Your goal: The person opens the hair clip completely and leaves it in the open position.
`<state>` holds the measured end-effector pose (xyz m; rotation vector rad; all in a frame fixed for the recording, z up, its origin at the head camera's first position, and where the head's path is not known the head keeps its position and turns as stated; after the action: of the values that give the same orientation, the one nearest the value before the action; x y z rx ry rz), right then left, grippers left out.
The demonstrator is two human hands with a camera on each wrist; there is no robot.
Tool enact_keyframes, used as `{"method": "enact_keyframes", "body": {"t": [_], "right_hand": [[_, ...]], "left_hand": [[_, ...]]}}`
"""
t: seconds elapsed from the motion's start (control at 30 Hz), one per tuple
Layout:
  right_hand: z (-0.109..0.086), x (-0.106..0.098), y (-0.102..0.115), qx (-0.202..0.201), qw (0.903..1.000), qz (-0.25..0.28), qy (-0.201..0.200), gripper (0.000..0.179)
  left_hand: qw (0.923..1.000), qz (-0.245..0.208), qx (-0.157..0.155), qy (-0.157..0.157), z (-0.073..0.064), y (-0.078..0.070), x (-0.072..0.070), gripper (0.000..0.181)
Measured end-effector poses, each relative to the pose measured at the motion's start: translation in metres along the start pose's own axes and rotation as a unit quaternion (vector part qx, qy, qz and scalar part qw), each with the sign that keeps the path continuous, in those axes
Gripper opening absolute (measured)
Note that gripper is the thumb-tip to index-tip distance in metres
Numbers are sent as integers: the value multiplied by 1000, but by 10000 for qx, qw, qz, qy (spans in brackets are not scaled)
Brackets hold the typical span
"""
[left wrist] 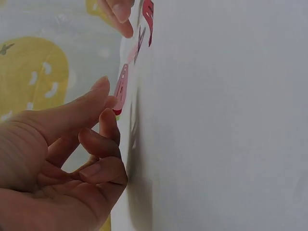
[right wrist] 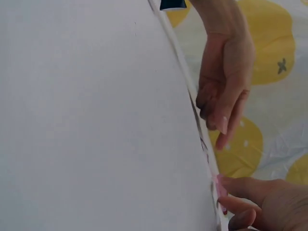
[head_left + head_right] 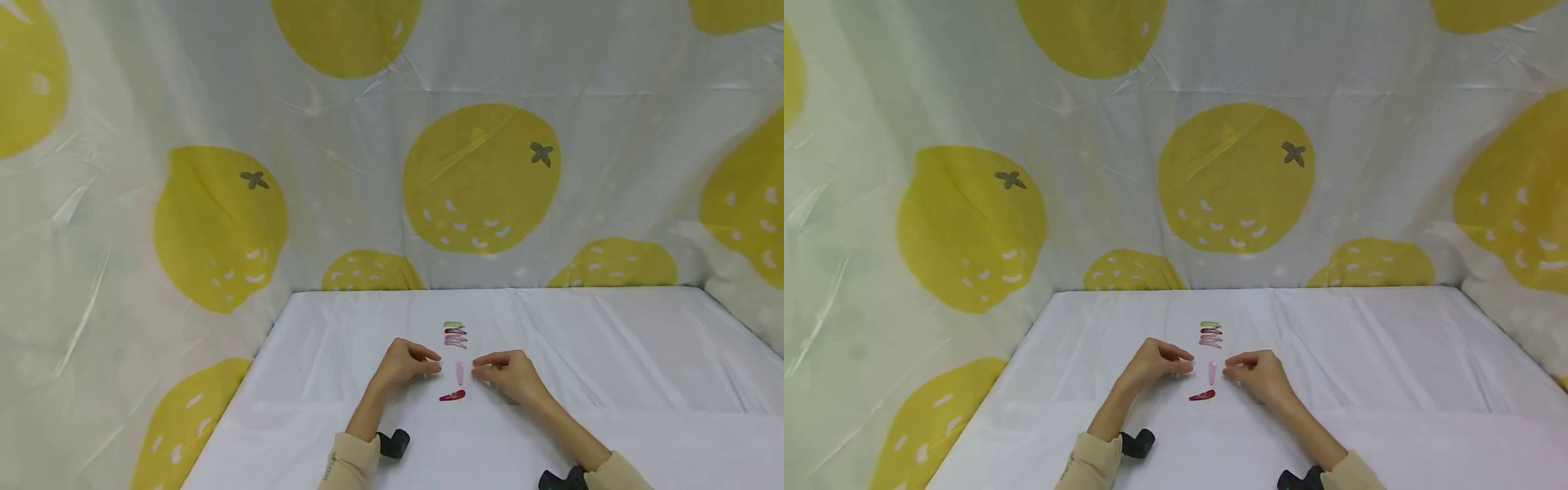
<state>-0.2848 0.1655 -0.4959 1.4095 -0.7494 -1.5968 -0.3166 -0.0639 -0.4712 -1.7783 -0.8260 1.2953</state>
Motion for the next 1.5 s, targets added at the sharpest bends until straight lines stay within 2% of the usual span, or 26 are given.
{"method": "enact_keyframes", "body": {"t": [0.13,0.37,0.53,0.73,0.97,1.07,1.23,1.33,1.5], "right_hand": [[-5,9,8,-308,9992,-249,76,22],[-6,14,16,-728,9958,-481,261,6],[-5,16,19,-685,9964,-423,254,4],[-4,20,23,-553,9967,-587,32,14],[-3,26,26,-879,9944,-468,354,7],[-2,26,25,-903,9943,-448,340,7],[0,23,24,-863,9950,-491,100,17],[0,24,25,-954,9937,-573,113,27],[-1,23,26,-1027,9924,-636,217,16]], "left_hand": [[9999,-53,1,116,-1,-2,10,17],[9997,133,181,10,-5,-9,22,17],[9996,196,189,-48,-6,-12,24,17],[9995,189,263,-51,-7,-14,24,12],[9996,233,153,60,-9,-14,24,9],[9995,263,131,93,-9,-14,24,8],[9993,315,178,82,-8,-16,24,8],[9992,326,187,101,-8,-16,24,8],[9989,368,247,128,-8,-15,24,6]]}}
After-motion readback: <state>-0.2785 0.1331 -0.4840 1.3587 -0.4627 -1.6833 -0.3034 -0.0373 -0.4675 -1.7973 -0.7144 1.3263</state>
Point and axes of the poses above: each hand's wrist, its own z-axis towards the middle knuckle, its own x-axis out of the palm, y = z × x, the point moved 5 cm from there along z, towards the middle knuckle, and after that the axes turned 10 degrees about -x, right-handed, at the moved point
